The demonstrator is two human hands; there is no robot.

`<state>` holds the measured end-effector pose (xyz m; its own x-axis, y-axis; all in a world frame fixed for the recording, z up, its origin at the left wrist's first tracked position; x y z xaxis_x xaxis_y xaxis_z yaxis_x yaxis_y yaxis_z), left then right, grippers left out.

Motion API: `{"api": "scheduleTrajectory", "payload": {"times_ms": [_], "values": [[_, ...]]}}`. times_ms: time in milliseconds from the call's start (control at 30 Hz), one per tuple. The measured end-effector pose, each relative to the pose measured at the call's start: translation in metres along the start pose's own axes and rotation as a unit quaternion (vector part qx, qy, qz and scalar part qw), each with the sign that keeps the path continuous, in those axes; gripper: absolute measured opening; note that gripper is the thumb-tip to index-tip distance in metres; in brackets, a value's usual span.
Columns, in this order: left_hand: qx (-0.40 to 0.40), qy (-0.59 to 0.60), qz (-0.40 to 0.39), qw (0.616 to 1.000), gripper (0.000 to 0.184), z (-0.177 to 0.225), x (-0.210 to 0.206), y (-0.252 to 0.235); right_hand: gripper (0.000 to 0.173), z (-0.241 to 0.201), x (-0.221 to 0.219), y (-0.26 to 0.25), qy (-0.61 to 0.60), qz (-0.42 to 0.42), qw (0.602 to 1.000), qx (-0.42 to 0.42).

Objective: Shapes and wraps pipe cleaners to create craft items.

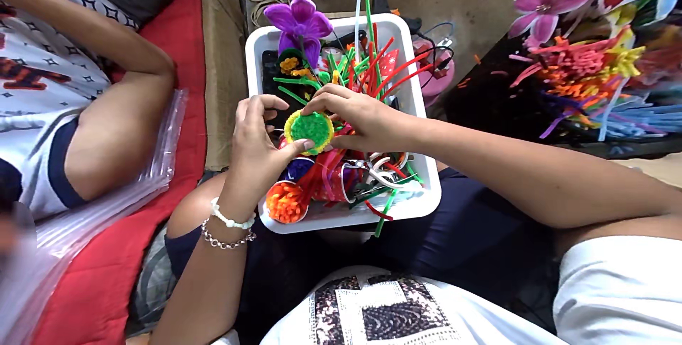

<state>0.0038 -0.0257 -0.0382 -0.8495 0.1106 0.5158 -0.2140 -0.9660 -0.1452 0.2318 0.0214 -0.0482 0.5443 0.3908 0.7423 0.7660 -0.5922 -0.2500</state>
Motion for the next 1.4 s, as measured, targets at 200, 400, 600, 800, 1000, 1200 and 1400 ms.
{"api": "scheduleTrajectory", "payload": {"times_ms": [200, 400, 600, 800, 1000, 1200, 1400], "values": [[0.151, 0.212, -0.104, 0.96, 0.057, -0.001, -0.003, 0.008, 0.049, 0.0, 0.001, 0.001, -0.007, 0.014, 0.999, 0.034], [0.111, 0.336, -0.111, 0.929, 0.056, 0.011, -0.002, 0.007, 0.05, -0.013, 0.014, 0.003, -0.03, 0.081, 0.995, 0.044], [0.078, 0.376, -0.076, 0.92, 0.062, 0.016, -0.006, 0.007, 0.05, -0.024, 0.019, 0.003, -0.018, 0.133, 0.99, 0.046], [0.057, 0.366, -0.078, 0.926, 0.063, 0.017, -0.009, 0.01, 0.046, -0.03, 0.016, 0.001, 0.037, 0.162, 0.985, 0.046], [0.049, 0.367, -0.058, 0.927, 0.065, 0.019, -0.009, 0.011, 0.045, -0.031, 0.017, 0.0, 0.064, 0.164, 0.982, 0.062], [0.058, 0.382, -0.047, 0.921, 0.064, 0.019, -0.011, 0.011, 0.046, -0.034, 0.019, -0.001, 0.068, 0.143, 0.986, 0.051], [0.053, 0.418, 0.018, 0.907, 0.06, 0.023, -0.015, 0.011, 0.06, -0.042, 0.017, -0.001, 0.078, 0.185, 0.979, 0.036]]}}
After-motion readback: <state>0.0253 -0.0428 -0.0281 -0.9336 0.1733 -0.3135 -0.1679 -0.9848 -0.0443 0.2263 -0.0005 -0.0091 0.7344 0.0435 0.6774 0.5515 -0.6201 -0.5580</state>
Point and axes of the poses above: each hand's wrist, its own y-axis away from the middle knuckle, its own x-axis out of the back of the hand, z = x × y, the point moved 1 cm from there along -y, towards the middle knuckle, and after that the axes turned 10 degrees about y, right-handed, at the moved point
